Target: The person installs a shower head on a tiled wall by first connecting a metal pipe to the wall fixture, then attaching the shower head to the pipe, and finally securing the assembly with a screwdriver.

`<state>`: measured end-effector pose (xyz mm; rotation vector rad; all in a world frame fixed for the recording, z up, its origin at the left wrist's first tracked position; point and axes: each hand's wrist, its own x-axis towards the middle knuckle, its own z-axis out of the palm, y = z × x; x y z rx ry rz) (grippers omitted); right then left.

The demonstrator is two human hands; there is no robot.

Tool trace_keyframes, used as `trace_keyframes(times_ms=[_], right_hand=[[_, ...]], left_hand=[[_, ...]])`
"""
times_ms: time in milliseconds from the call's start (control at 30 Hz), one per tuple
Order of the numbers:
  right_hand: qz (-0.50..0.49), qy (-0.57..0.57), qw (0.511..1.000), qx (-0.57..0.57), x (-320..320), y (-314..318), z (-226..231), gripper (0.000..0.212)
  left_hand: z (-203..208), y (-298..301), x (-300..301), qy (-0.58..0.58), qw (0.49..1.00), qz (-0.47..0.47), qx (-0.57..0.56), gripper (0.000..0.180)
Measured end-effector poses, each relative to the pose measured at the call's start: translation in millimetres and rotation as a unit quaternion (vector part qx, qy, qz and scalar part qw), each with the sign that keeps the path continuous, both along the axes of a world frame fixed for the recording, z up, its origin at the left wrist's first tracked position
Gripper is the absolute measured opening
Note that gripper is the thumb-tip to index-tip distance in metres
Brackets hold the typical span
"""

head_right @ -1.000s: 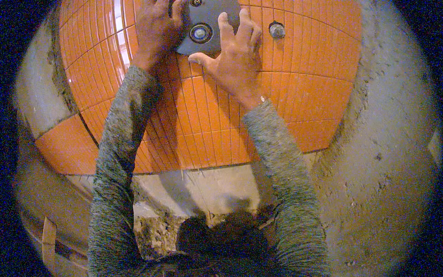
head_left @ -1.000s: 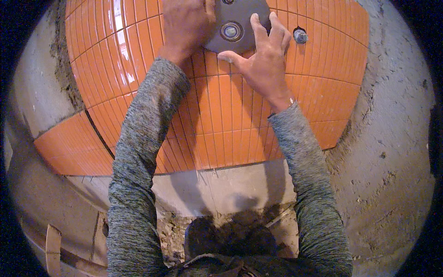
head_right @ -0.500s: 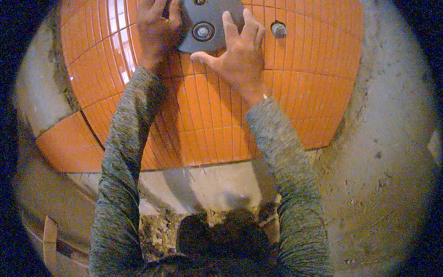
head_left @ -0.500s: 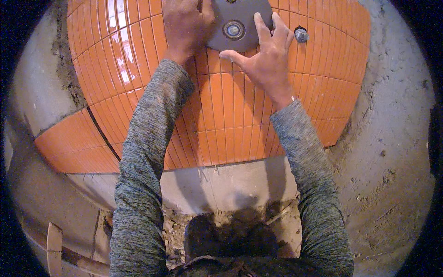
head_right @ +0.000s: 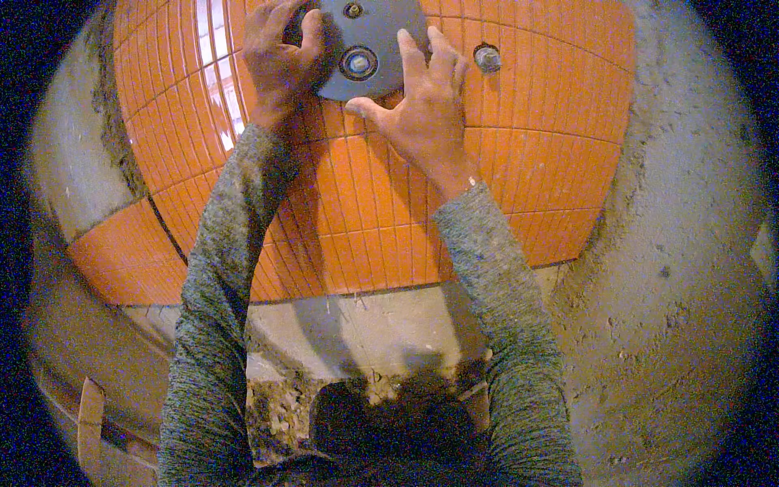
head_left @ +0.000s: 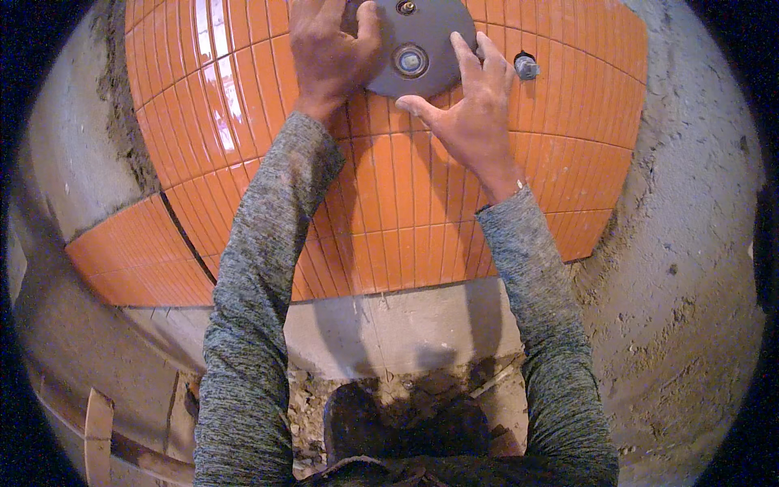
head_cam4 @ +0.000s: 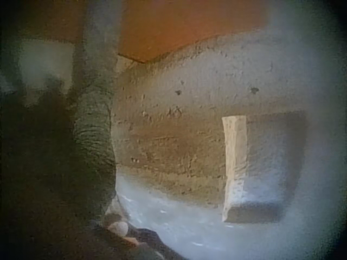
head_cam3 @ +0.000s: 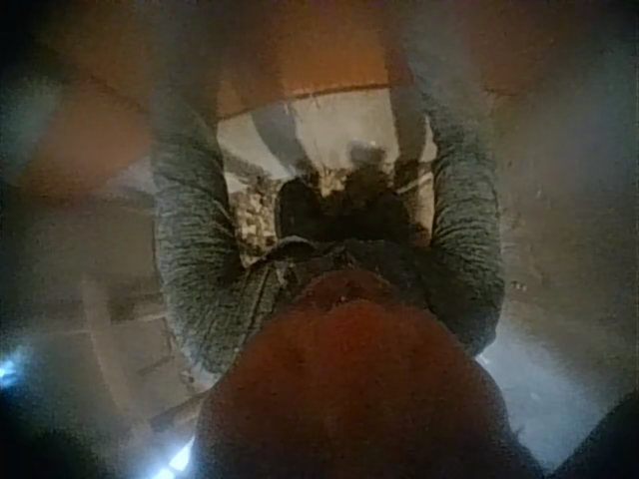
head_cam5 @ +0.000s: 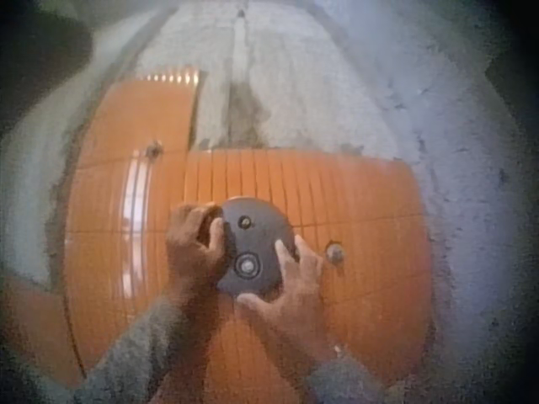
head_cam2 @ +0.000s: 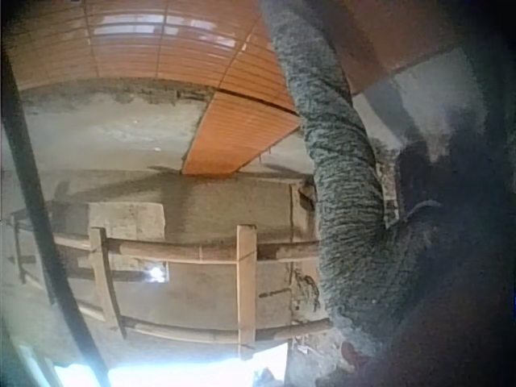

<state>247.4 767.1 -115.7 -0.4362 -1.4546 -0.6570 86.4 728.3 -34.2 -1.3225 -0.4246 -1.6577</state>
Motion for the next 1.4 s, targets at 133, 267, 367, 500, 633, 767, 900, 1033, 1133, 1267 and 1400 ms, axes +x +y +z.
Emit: trace_keyframes(times_ms=[133, 267, 367, 500, 633, 767, 900, 1033, 1133, 1267, 1400], right_hand=[[0.009, 0.003, 1.000, -0.010, -1.6, -2.0, 0.8, 0.097], [-0.008, 0.015, 1.000, -0.003, -3.6, 1.2, -2.1, 0.095], [-0.018, 0.019, 1.000, -0.004, -5.6, -1.9, -1.2, 0.094], [-0.016, 0.015, 1.000, -0.018, -4.5, -6.6, -0.6, 0.092], [-0.028, 0.005, 1.000, -0.013, 1.0, 1.0, -1.1, 0.092], [-0.028, -0.007, 0.998, -0.049, -2.1, -7.0, 0.9, 0.093], [-0.012, -0.014, 0.998, -0.055, 1.5, -11.7, 1.8, 0.094], [0.000, -0.014, 0.998, -0.062, 3.1, -14.6, 1.4, 0.095], [0.002, -0.015, 0.998, -0.066, 8.4, -12.8, 0.4, 0.097], [0.029, -0.014, 0.996, -0.081, 3.8, -18.6, 2.7, 0.099], [0.049, -0.012, 0.995, -0.087, 10.3, -20.6, 2.1, 0.099]], left_hand=[[2.7, -1.9, -1.8, 0.000, 1.000, 0.008, 0.001, 0.016], [-0.1, 1.6, 0.6, -0.001, 0.999, 0.049, 0.004, 0.016], [-0.2, 1.8, 4.4, 0.003, 0.997, 0.075, 0.027, 0.015], [-1.6, -4.9, 7.2, 0.009, 0.997, 0.072, 0.001, 0.015], [-2.2, 1.1, 6.2, 0.018, 0.996, 0.086, -0.014, 0.015], [4.9, 2.1, -5.5, 0.022, 0.993, 0.114, -0.015, 0.015], [7.3, 3.8, -3.7, 0.028, 0.996, 0.088, -0.016, 0.016], [6.0, -6.1, 0.6, 0.021, 0.996, 0.071, -0.040, 0.018], [3.1, -6.5, 4.9, 0.023, 0.997, 0.054, -0.051, 0.019], [15.7, 16.5, -36.7, 0.039, 0.996, 0.077, -0.008, 0.032], [1.0, 8.9, -45.3, 0.006, 0.998, 0.055, -0.001, 0.026]])
